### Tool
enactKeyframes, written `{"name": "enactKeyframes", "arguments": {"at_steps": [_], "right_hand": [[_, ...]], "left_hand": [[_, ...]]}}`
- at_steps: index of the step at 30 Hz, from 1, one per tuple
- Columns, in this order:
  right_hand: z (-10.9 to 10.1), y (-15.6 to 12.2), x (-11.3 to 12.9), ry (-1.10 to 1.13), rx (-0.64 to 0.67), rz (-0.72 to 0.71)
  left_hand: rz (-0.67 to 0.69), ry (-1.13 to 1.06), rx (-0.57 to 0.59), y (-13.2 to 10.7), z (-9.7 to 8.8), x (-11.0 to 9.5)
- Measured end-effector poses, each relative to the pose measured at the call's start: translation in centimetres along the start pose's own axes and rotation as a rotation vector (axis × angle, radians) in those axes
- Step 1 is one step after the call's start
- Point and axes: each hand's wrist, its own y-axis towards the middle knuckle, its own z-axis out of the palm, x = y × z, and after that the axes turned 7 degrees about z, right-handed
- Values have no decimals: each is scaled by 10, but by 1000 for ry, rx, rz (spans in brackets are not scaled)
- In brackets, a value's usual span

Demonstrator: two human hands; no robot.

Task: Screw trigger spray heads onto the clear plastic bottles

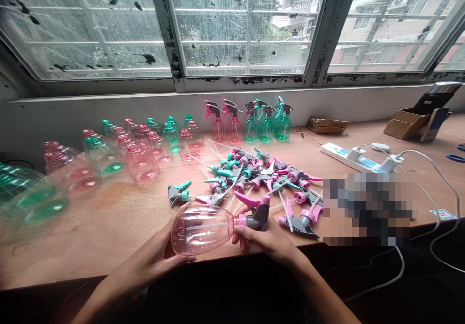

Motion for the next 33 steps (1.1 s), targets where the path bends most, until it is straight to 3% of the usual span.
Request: {"name": "enactKeyframes", "arguments": {"at_steps": [33], "right_hand": [[2, 0, 2, 23, 10, -4]], "left_hand": [[-8, 57, 10, -2, -1, 0]]}}
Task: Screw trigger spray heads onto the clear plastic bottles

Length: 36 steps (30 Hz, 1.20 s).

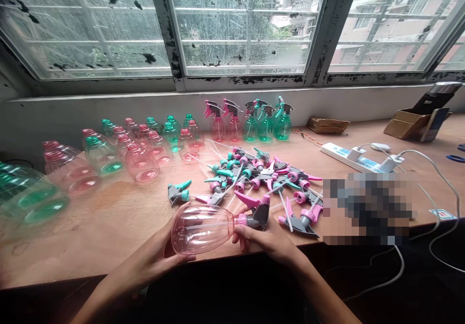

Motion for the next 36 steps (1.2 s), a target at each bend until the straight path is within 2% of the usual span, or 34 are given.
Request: {"name": "enactKeyframes", "arguments": {"at_steps": [25, 36], "right_hand": [[1, -2, 5, -83, 1, -9], [0, -1, 1, 2, 13, -14]], "left_hand": [[-10, -4, -29, 0, 1, -6], [-14, -21, -9, 1, 0, -7]]}}
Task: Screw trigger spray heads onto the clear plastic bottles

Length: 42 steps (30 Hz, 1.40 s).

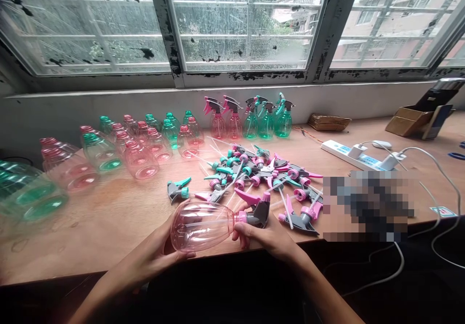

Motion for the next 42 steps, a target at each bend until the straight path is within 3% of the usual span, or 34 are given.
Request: {"name": "enactKeyframes", "arguments": {"at_steps": [17, 24, 42], "right_hand": [[-2, 0, -2, -19, -13, -5], [-2, 1, -4, 21, -3, -28], [-3, 0, -4, -9, 8, 9]], "left_hand": [[-5, -31, 7, 3, 0, -8], [-14, 10, -13, -1, 0, 0], [79, 56, -42, -3, 2, 2]]}}
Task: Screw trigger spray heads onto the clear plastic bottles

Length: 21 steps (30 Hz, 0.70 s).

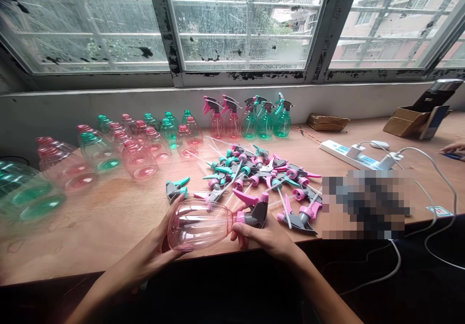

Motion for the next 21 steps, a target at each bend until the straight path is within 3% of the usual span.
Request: {"name": "enactKeyframes", "arguments": {"at_steps": [13, 21], "right_hand": [[3, -2, 7, -72, -2, 19], [3, -2, 8, -77, -6, 24]], "left_hand": [[-46, 4, 15, 1, 3, 9], [-44, 6, 4, 2, 1, 4]]}}
